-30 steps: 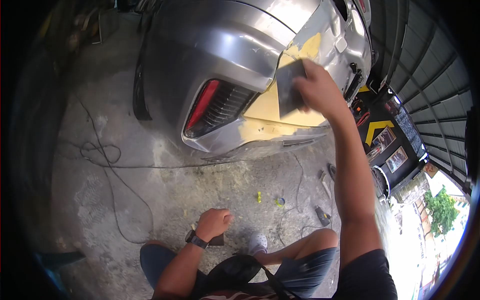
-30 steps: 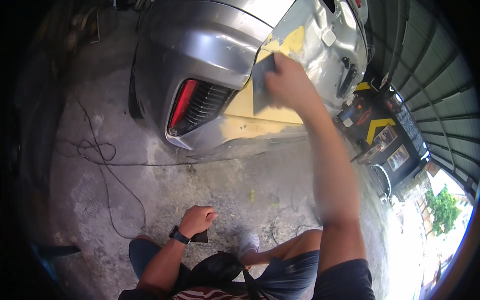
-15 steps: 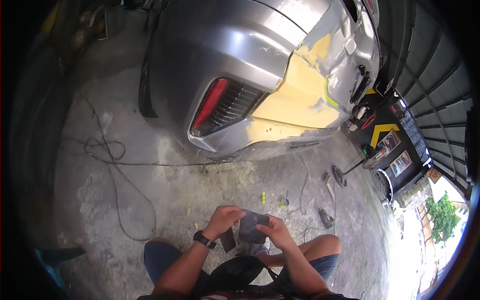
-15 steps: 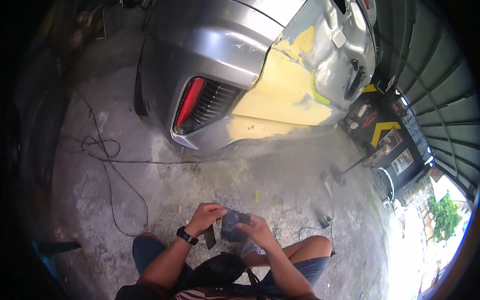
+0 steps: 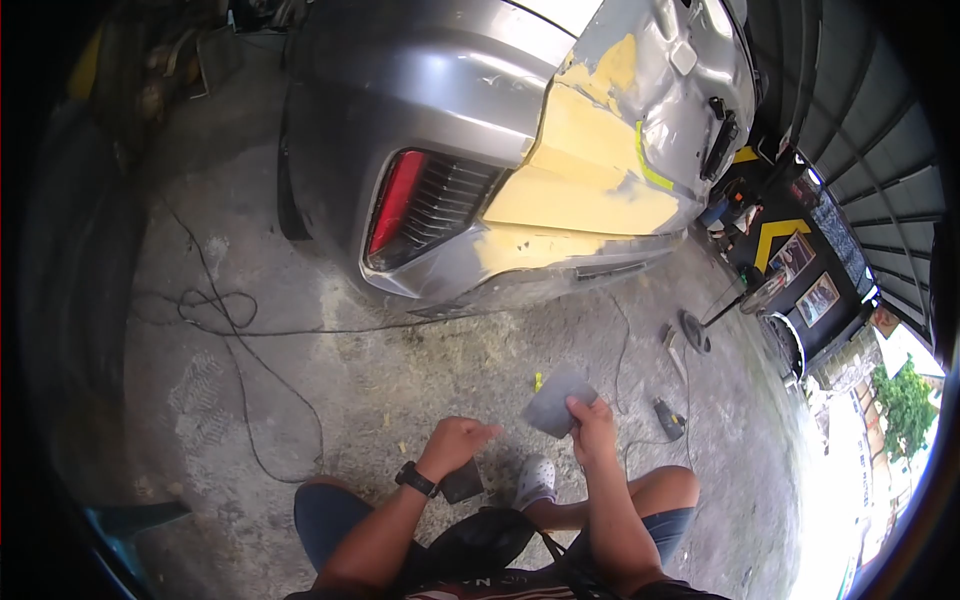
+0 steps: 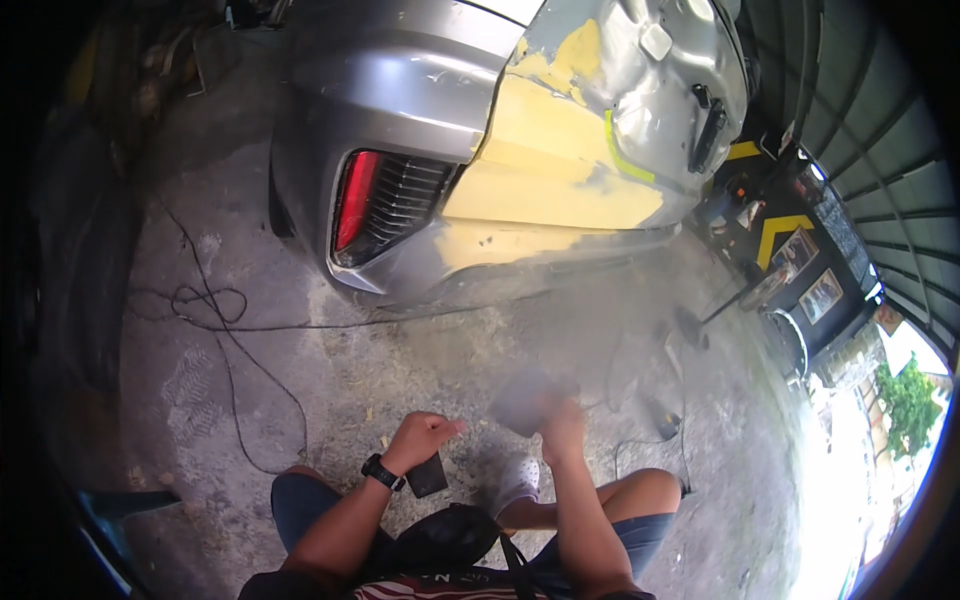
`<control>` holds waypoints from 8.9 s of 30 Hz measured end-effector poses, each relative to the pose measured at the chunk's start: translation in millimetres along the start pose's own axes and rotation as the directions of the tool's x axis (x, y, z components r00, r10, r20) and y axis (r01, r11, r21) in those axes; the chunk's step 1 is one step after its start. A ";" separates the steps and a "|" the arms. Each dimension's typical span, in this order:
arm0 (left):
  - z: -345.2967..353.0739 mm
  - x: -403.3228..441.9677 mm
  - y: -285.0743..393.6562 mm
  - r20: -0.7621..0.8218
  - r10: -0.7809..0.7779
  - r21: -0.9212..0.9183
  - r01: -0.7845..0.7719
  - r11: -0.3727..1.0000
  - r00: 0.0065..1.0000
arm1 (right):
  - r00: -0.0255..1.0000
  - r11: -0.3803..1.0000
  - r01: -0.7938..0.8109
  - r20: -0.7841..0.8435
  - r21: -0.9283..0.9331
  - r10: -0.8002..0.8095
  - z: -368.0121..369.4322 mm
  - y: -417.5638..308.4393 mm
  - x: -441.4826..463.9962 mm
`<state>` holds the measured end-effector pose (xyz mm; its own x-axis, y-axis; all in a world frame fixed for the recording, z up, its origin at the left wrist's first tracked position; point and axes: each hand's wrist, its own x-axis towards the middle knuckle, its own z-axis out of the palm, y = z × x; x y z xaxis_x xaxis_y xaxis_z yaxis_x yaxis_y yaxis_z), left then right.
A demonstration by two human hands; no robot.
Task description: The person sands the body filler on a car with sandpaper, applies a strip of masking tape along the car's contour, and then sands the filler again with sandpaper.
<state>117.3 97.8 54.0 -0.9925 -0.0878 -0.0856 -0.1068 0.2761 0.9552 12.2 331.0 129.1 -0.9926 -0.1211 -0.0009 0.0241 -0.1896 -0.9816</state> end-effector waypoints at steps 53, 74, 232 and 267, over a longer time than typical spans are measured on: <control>45.5 -54.2 -33.5 -0.240 -0.414 -0.461 0.272 0.845 0.878 | 0.802 0.667 -0.592 0.249 0.452 0.543 39.6 140.8 -28.2; -26.1 -241.2 109.9 -0.849 0.046 0.396 0.577 0.714 0.526 | 0.573 0.656 -0.731 0.691 0.189 0.440 147.5 177.6 -26.4; -60.0 -181.1 130.0 -0.897 -0.015 -0.110 -0.191 0.975 0.441 | 0.814 0.811 0.579 0.119 -0.089 -0.568 214.4 -125.9 100.4; -79.3 -173.2 99.3 -0.917 0.038 -0.027 -0.157 0.987 0.397 | 0.826 0.831 0.554 0.091 0.057 -0.557 224.4 -126.2 89.8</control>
<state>283.3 64.5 186.2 -0.3429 -0.9020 0.2622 0.0517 0.2606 0.9641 -53.4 125.4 295.8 -0.8222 -0.0826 0.5631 -0.5232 -0.2800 -0.8049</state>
